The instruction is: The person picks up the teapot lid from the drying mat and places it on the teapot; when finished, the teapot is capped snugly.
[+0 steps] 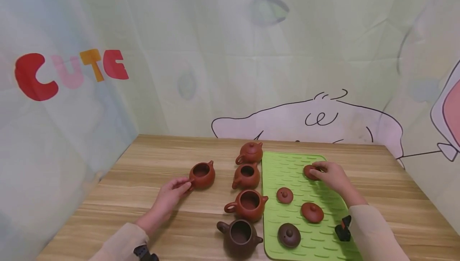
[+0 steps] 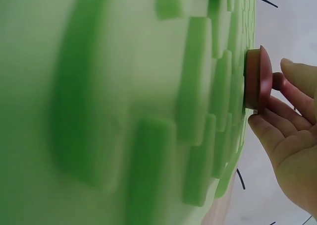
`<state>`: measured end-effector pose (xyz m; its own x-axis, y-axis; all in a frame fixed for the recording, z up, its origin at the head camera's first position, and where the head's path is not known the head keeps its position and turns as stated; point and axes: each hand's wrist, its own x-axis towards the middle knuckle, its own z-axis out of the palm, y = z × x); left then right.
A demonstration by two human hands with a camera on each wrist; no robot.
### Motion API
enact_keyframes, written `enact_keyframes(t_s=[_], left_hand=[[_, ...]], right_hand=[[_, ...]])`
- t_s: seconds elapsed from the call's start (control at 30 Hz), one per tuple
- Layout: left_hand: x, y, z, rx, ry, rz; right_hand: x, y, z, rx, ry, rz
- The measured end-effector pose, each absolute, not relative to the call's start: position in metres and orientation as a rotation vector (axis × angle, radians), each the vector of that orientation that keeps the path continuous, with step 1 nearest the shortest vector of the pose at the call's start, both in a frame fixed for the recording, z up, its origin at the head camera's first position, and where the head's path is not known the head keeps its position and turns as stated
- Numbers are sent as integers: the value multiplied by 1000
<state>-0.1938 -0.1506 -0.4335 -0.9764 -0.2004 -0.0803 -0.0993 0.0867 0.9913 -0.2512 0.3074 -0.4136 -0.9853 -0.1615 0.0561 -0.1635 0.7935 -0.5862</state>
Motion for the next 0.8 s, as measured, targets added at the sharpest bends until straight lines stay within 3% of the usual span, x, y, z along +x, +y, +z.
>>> enact_keyframes(t_s=[0.8], left_hand=[[-196, -153, -438, 291, -2184, -2162]], right_hand=[[-254, 308, -416, 217, -2999, 962]])
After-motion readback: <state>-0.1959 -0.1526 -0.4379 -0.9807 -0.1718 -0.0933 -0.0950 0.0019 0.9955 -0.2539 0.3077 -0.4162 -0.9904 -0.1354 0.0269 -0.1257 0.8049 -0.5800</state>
